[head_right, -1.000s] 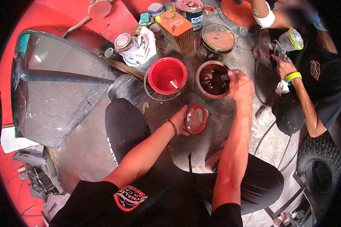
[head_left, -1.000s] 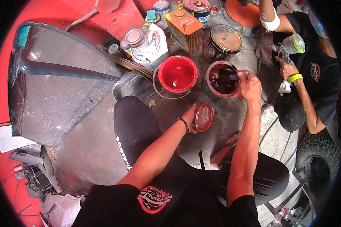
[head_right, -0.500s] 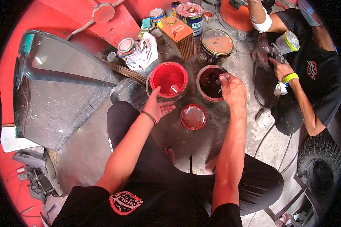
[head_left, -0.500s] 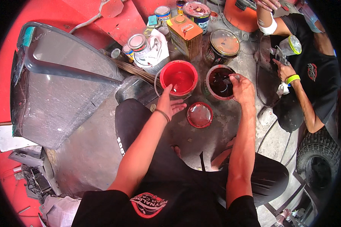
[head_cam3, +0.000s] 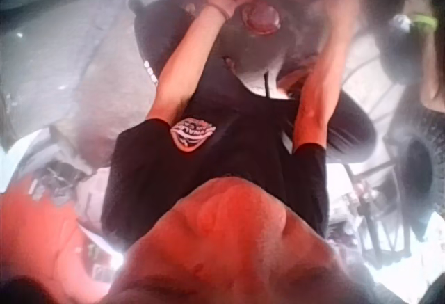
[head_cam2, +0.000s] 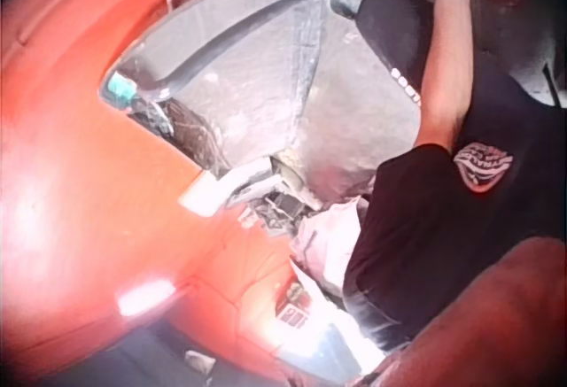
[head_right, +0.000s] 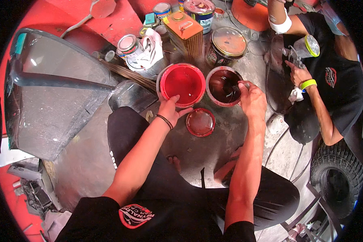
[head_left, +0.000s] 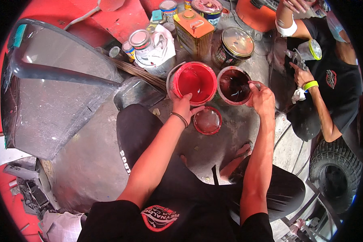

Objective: The person stirs a small can of light-colored paint with a stick, then pours it into a larger red bucket containing dark liquid. They stir the mixture in the bucket with a stick and later pour a liquid from a yellow can labeled 'Paint Thinner' into the bucket.

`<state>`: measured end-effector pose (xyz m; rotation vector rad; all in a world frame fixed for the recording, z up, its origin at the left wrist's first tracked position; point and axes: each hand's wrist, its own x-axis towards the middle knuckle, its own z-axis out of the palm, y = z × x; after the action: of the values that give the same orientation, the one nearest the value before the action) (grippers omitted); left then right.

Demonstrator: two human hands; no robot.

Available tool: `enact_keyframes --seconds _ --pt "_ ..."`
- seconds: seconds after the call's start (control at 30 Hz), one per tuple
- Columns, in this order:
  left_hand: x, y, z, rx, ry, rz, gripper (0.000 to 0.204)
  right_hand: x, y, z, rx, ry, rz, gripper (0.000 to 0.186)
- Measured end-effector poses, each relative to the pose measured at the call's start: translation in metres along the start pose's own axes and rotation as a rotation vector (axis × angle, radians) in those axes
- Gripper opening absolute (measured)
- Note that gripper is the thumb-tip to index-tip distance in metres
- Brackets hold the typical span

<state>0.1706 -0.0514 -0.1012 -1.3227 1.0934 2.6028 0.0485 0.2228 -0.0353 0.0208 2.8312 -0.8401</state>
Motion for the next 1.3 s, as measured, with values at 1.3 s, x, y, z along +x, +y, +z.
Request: enact_keyframes --seconds 1.3 --pt "-0.060 0.100 0.076 0.666 -0.140 1.071 0.107 0.011 0.013 0.004 -0.124 0.280 -0.030 0.050"
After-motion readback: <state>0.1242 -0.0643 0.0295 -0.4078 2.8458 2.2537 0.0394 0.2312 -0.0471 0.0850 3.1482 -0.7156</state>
